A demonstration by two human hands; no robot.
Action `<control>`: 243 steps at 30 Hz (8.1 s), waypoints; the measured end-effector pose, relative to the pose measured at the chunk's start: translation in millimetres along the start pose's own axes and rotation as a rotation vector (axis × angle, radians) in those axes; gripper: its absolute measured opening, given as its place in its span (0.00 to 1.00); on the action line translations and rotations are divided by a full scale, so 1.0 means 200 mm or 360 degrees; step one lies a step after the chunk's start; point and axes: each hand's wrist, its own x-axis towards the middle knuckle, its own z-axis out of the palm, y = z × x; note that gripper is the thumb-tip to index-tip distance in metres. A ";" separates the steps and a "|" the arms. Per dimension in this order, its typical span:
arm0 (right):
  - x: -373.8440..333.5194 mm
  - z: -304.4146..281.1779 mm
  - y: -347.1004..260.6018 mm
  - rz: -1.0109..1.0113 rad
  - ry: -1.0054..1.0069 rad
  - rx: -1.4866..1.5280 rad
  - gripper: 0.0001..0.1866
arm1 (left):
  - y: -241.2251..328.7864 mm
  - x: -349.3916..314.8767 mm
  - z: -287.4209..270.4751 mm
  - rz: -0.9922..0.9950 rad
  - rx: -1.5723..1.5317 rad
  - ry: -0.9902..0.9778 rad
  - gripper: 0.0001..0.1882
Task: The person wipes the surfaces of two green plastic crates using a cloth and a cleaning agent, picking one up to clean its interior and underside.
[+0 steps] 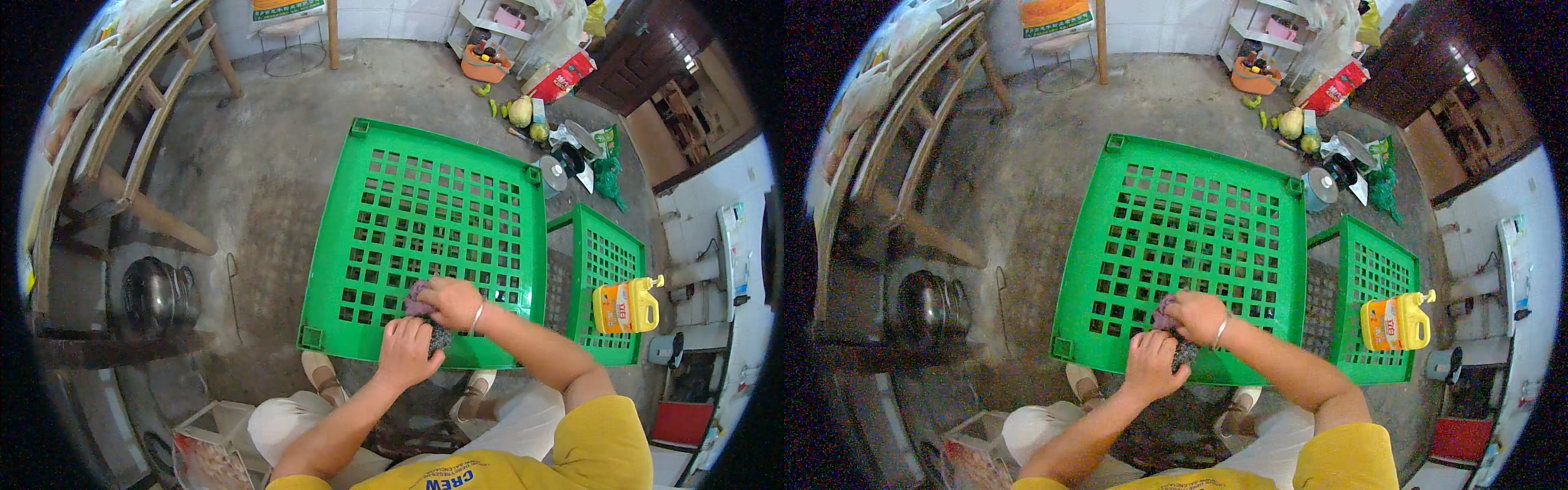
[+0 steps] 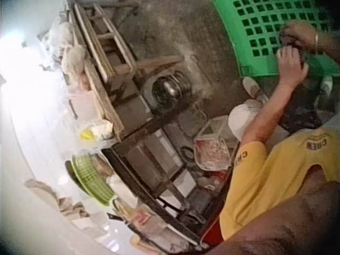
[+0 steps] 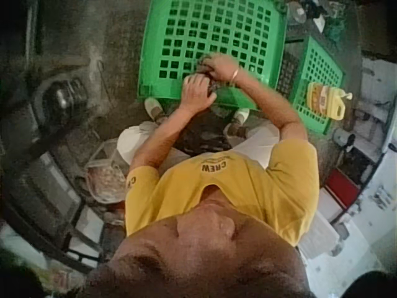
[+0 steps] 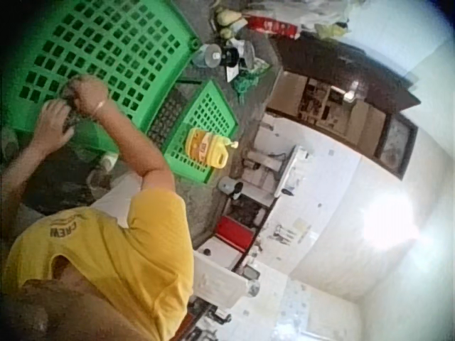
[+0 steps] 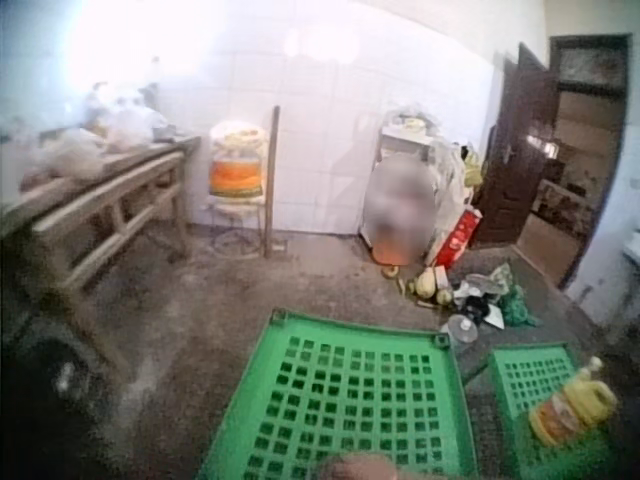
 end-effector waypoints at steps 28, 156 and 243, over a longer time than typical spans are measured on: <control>0.42 -0.13 -0.10 0.0249 0.0667 0.0311 0.21 | -0.12 -0.13 -0.28 -0.0180 0.0016 0.0338 0.22; -0.86 0.17 0.29 0.1206 0.1002 0.0845 0.10 | -0.19 -0.23 -0.35 -0.0764 -0.0512 0.0753 0.21; -0.14 0.29 -0.05 0.0396 0.0589 -0.0093 0.06 | -0.01 -0.07 0.01 -0.0193 0.0256 0.0068 0.21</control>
